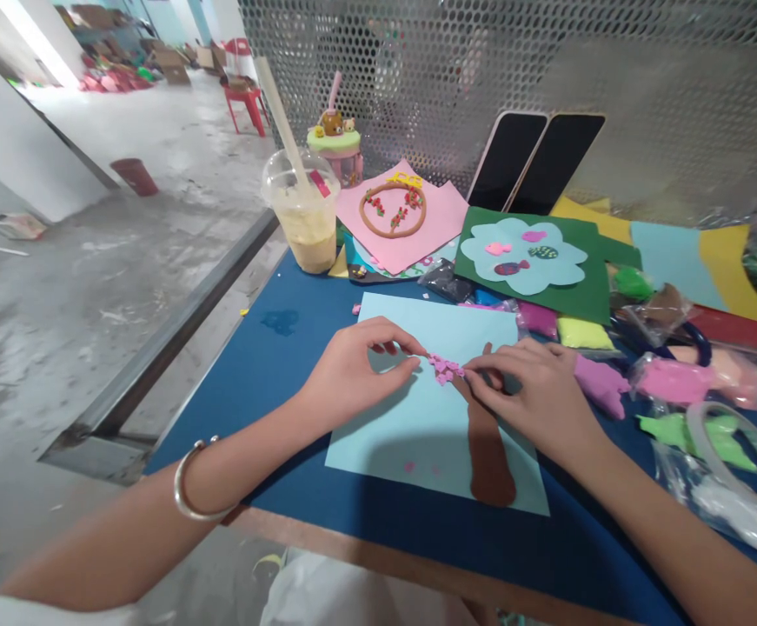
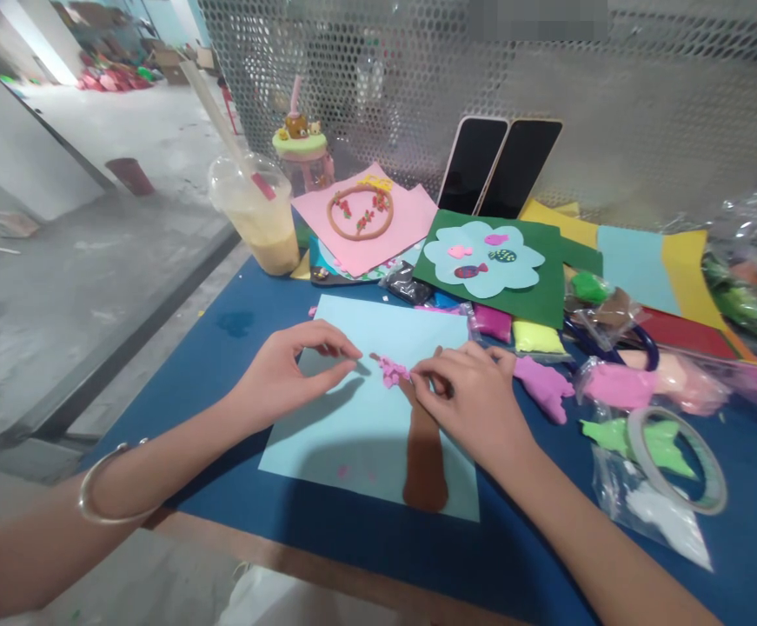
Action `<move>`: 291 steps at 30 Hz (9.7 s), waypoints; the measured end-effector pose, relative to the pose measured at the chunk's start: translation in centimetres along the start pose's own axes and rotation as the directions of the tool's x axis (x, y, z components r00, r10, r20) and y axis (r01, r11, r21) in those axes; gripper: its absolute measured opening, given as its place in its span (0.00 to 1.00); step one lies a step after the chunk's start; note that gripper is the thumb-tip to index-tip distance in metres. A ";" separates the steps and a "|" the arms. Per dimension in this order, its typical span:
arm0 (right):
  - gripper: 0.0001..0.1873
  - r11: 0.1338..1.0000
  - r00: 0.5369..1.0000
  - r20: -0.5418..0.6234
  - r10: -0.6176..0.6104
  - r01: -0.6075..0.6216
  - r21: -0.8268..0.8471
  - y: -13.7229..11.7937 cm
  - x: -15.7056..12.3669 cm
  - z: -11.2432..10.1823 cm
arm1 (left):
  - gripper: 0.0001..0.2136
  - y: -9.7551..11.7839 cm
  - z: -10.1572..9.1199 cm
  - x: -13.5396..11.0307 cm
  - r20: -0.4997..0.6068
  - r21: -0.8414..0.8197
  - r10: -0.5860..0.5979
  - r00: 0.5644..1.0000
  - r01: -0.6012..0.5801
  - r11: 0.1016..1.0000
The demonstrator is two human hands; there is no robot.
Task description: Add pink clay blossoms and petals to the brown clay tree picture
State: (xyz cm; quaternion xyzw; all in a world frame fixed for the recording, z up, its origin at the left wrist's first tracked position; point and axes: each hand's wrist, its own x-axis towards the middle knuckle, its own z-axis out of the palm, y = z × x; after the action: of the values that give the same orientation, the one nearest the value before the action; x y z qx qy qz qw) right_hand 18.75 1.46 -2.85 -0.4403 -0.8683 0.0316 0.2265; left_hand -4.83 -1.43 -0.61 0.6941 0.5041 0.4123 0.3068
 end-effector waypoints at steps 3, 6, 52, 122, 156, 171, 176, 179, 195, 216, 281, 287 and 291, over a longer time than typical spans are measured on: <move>0.09 1.000 1.000 0.007 0.000 0.000 0.003 0.0 0.0 -0.2 | 0.04 0.0 0.0 0.0 0.004 0.009 -0.001 1.000 0.001 1.000; 0.10 1.000 1.000 0.001 0.002 -0.002 0.005 0.1 0.0 -0.2 | 0.04 0.0 -0.1 -0.1 0.000 0.010 0.001 1.000 -0.001 1.000; 0.12 0.982 0.973 -0.165 0.161 -0.174 -0.068 3.4 -0.3 -4.1 | 0.13 -0.7 0.9 -0.4 0.330 0.640 0.215 0.919 -0.386 0.665; 0.27 0.873 0.900 0.103 0.424 -0.376 -0.309 7.7 -1.1 -5.3 | 0.05 -1.7 1.2 7.1 0.516 0.347 0.171 0.839 -0.388 0.854; 0.11 0.901 0.888 -0.156 -0.433 0.433 -0.033 -3.3 -3.7 -5.5 | 0.03 4.6 3.0 -3.0 0.203 -0.207 -0.128 0.971 0.171 0.963; 0.09 0.923 0.932 -0.128 -0.340 0.357 0.143 -3.2 -3.1 -4.4 | 0.02 4.2 1.9 -1.8 0.324 -0.204 -0.308 0.895 0.384 0.900; 0.08 0.923 0.934 -0.127 -0.334 0.352 0.158 -3.2 -3.2 -3.8 | 0.02 4.0 2.2 -1.9 0.330 -0.183 -0.349 0.877 0.422 0.888; 0.09 0.920 0.938 -0.115 -0.327 0.344 0.186 -3.3 -3.2 -3.6 | 0.04 4.3 2.2 -1.9 0.309 -0.164 -0.334 0.891 0.395 0.904; 0.22 0.970 0.997 -0.025 -0.068 0.060 -0.234 6.5 -3.1 -5.1 | 0.05 2.4 -0.3 -0.1 -0.027 -0.349 -0.355 0.934 0.324 0.879; 0.06 0.804 0.993 -0.113 -0.029 0.090 0.587 -3.5 -2.8 -2.9 | 0.10 3.4 3.2 -1.5 0.290 -0.377 -0.352 0.890 0.444 0.813; 0.11 0.881 0.877 -0.119 0.466 -0.447 0.157 1.6 -12.8 -5.5 | 0.05 6.9 11.3 -6.1 0.067 0.439 0.301 0.951 -0.299 0.847; 0.11 0.875 0.869 -0.137 0.476 -0.453 0.169 2.2 -13.9 -5.2 | 0.11 7.4 14.4 -5.4 0.196 0.713 0.349 0.916 -0.378 0.590; 0.09 0.896 0.887 -0.145 0.439 -0.418 0.153 2.1 -13.7 -5.2 | 0.10 7.9 14.0 -5.7 0.250 0.672 0.322 0.913 -0.403 0.621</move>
State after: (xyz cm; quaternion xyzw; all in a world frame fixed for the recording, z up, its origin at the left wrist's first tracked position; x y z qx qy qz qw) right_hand 29.55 -8.67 -3.71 -0.6081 -0.7228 0.0929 0.3148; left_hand 10.22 -9.38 -2.02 0.8655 0.4561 0.2014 -0.0486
